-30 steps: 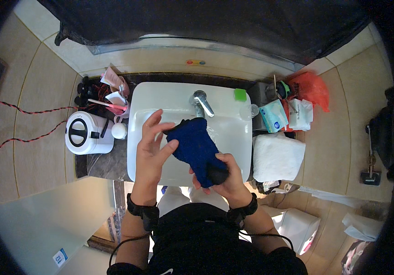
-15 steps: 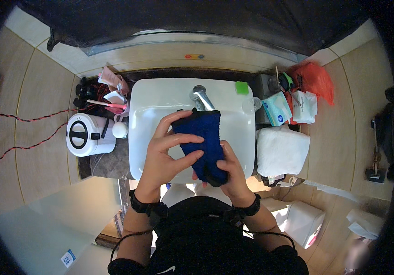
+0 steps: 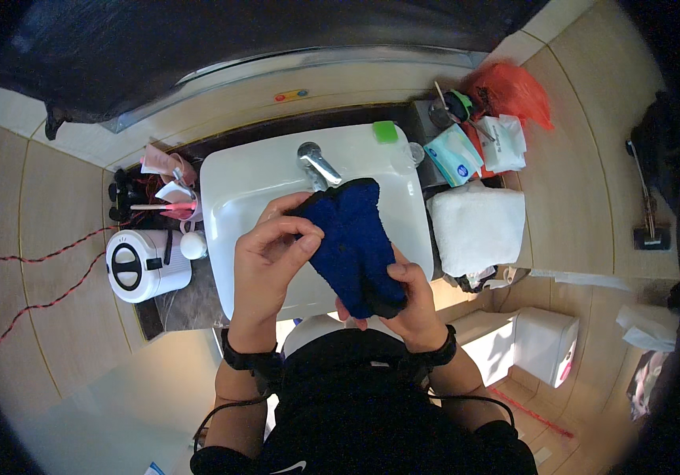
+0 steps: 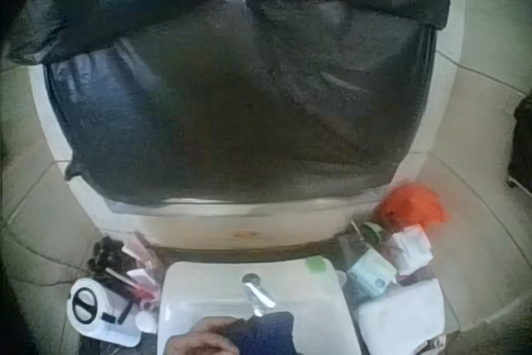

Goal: The person tears yellow egg cartons into pieces and places them into a clear plastic bin. Then the person uses a blue cloth to wipe the floor, rinses the cloth at a sink, and continues wiping the floor and a nearby door.

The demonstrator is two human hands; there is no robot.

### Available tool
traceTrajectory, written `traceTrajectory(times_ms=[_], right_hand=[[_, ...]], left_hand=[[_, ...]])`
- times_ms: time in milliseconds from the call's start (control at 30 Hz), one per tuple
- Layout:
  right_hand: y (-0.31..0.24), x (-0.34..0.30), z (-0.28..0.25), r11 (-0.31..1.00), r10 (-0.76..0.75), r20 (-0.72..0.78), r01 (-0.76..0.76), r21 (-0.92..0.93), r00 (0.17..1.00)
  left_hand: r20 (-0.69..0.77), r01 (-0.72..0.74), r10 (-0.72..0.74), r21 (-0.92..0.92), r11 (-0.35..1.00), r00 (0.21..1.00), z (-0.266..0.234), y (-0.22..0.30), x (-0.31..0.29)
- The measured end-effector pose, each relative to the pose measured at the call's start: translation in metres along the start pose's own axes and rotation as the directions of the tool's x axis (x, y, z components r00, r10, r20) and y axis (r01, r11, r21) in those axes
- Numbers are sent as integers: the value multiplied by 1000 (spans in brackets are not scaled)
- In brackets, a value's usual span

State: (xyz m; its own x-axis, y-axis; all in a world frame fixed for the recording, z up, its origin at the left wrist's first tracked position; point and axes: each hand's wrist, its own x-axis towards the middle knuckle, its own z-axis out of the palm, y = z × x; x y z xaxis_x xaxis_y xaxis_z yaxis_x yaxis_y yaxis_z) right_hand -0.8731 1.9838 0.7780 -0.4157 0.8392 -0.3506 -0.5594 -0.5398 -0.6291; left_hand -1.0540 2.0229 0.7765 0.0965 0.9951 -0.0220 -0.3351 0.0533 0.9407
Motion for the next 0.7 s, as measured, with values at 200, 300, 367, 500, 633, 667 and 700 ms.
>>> traceTrajectory(times_ms=[200,300,367,500,633,667,700], right_hand=[[6,-7,2,998,-45,-33,46,35,998],[8,-10,0,990,-75,15,73,125,997],[10,-10,0,987,-82,12,79,139,997],[12,-8,4,989,-88,-35,91,113,996],[20,-2,-2,997,-75,-170,75,-5,983],[24,1,-8,998,-58,-206,50,-46,977],[28,5,-15,996,-43,-239,23,-84,970]], left_hand=[[84,-25,20,55,998,996,2,0,0],[105,0,-4,36,999,994,3,2,0],[115,-7,3,33,999,993,5,3,1],[205,-185,138,230,955,969,5,-2,2],[286,-375,252,567,733,924,-3,-14,4],[316,-411,266,632,657,911,-7,-21,6],[308,-362,209,619,697,928,-11,-31,8]])
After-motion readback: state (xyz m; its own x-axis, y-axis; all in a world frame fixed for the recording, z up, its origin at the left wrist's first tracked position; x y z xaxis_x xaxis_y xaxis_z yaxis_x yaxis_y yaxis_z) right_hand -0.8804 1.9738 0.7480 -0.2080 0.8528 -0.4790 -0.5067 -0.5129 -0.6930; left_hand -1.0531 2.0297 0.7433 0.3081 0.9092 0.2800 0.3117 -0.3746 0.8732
